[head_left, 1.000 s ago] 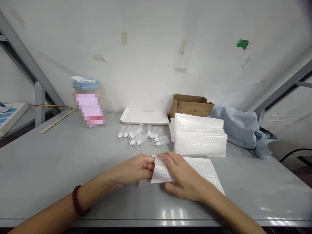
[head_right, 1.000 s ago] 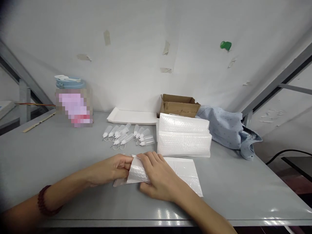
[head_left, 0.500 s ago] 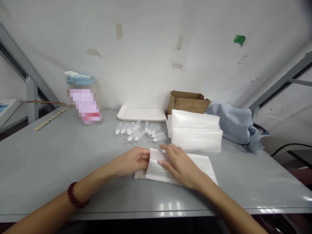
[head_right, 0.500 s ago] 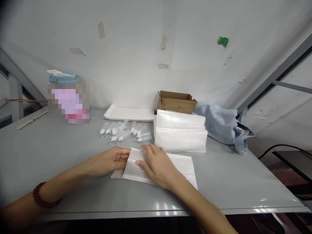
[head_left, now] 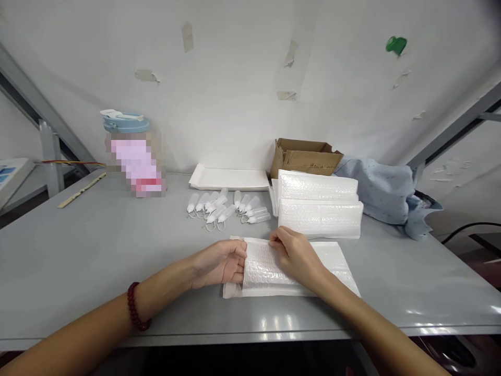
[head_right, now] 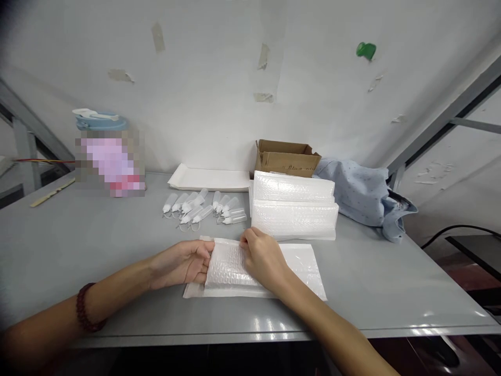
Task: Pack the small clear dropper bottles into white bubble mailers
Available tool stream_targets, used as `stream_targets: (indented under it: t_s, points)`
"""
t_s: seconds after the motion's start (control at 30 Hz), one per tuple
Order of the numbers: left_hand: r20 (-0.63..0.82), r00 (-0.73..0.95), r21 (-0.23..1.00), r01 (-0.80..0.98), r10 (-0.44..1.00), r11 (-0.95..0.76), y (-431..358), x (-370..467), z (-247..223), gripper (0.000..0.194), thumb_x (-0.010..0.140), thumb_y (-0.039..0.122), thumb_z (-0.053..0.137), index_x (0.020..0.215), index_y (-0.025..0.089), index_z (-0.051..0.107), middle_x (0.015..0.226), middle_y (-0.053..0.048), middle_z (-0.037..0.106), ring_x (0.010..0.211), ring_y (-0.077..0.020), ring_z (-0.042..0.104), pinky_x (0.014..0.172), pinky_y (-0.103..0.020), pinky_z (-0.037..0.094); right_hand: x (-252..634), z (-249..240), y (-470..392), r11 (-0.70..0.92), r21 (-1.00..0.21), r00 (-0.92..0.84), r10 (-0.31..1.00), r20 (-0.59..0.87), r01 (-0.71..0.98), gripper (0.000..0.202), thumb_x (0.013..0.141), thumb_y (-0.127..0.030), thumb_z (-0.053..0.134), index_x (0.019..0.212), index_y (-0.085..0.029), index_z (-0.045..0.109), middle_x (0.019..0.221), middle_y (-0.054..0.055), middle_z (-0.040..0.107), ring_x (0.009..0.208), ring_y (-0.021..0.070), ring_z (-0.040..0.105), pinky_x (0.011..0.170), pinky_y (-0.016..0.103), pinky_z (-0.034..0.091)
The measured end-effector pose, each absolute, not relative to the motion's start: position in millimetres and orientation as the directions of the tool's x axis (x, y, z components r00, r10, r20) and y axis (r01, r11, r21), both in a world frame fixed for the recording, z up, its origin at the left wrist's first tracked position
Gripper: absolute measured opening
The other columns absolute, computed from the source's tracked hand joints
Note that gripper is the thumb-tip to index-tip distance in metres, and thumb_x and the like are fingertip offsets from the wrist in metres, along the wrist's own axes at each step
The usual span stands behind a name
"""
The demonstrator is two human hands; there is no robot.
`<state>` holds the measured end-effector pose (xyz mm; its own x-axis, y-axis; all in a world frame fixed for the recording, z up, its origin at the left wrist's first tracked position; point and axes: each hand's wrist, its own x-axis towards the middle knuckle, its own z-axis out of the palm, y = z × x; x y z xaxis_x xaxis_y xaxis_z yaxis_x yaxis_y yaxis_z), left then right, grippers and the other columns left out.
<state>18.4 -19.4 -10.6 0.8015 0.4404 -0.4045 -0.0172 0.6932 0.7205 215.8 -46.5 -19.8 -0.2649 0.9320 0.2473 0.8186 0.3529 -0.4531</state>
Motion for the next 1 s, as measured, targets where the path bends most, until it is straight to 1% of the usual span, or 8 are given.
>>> stream_targets:
  t_s: [0.1,0.17,0.3,0.43,0.57,0.7,0.93,1.0]
  points:
    - [-0.408,0.806,0.755,0.034,0.429,0.655,-20.6,17.2,-4.2,0.023,0.07,0.017,0.049,0.091,0.014,0.058,0.085,-0.005,0.067,0.087,-0.018,0.064,0.089,-0.035,0.045,215.3,-21.1,-47.4,0.369,-0.417,-0.27,0.922,0.277,0.831,0.019,0.081,-0.005,0.04,0.072,-0.019,0.05,0.071,0.003,0.059,0.058,0.0146,0.053,0.053,0.026,0.038]
    - [-0.408,0.78,0.834,0.107,0.475,0.54,-19.6,16.1,0.0,0.019,0.07,0.015,0.05,0.087,0.015,0.059,0.083,-0.003,0.067,0.085,-0.0161,0.064,0.087,-0.033,0.047,216.1,-21.7,-47.2,0.379,-0.345,-0.284,0.912,0.297,0.859,0.017,0.084,-0.008,0.04,0.076,-0.019,0.051,0.073,0.004,0.059,0.057,0.0146,0.053,0.051,0.025,0.037]
    - [-0.379,0.628,0.922,0.321,0.68,0.218,-9.7,8.4,0.6,0.011,0.075,0.023,0.05,0.077,0.015,0.058,0.068,-0.002,0.066,0.061,-0.0139,0.064,0.061,-0.027,0.051,219.5,-19.2,-48.2,0.478,-0.161,-0.382,0.828,0.411,0.864,0.019,0.087,-0.01,0.039,0.081,-0.017,0.055,0.08,0.008,0.059,0.065,0.0173,0.054,0.057,0.029,0.04]
    - [-0.278,0.39,0.844,0.535,0.878,0.03,0.6,-5.3,-4.0,0.021,0.077,0.033,0.05,0.07,0.015,0.057,0.062,-0.003,0.064,0.048,-0.0144,0.06,0.043,-0.024,0.045,220.4,-10.4,-54.2,0.669,-0.204,-0.517,0.701,0.491,0.714,0.016,0.089,-0.015,0.045,0.081,-0.017,0.059,0.084,0.007,0.059,0.075,0.0178,0.053,0.071,0.034,0.042]
    - [-0.395,0.434,0.751,0.66,0.81,0.013,-1.0,-9.8,-2.5,0.034,0.079,0.037,0.046,0.054,0.014,0.054,0.053,-0.004,0.062,0.043,-0.0152,0.059,0.041,-0.023,0.043,216.7,-7.1,-57.5,0.71,-0.286,-0.631,0.704,0.326,0.644,0.017,0.089,-0.02,0.049,0.081,-0.018,0.064,0.085,0.006,0.059,0.075,0.0168,0.052,0.069,0.033,0.043]
    - [-0.461,0.577,0.804,0.593,0.674,0.043,-8.6,-3.1,1.7,0.032,0.081,0.034,0.046,0.057,0.015,0.055,0.049,-0.003,0.061,0.045,-0.0158,0.06,0.045,-0.024,0.045,212.7,-13.4,-55.2,0.675,-0.322,-0.633,0.736,0.238,0.664,0.016,0.088,-0.021,0.052,0.082,-0.018,0.066,0.084,0.006,0.058,0.079,0.0184,0.053,0.071,0.034,0.044]
    - [-0.262,0.622,0.824,0.542,0.738,-0.165,-14.0,0.0,-0.7,0.02,0.079,0.034,0.054,0.073,0.016,0.058,0.051,0.001,0.062,0.048,-0.014,0.06,0.048,-0.021,0.044,209.6,-16.0,-54.9,0.619,-0.315,-0.58,0.785,0.218,0.72,0.016,0.088,-0.024,0.052,0.096,-0.014,0.062,0.097,0.011,0.058,0.089,0.0215,0.054,0.077,0.036,0.048]
    - [-0.255,0.636,0.825,0.536,0.728,-0.179,-14.8,-0.6,-1.7,0.021,0.08,0.036,0.053,0.074,0.016,0.059,0.052,0.002,0.062,0.048,-0.0135,0.06,0.048,-0.02,0.043,210.3,-15.2,-54.6,0.618,-0.305,-0.583,0.786,0.207,0.724,0.018,0.089,-0.024,0.05,0.098,-0.014,0.062,0.098,0.011,0.059,0.089,0.0211,0.056,0.076,0.035,0.049]
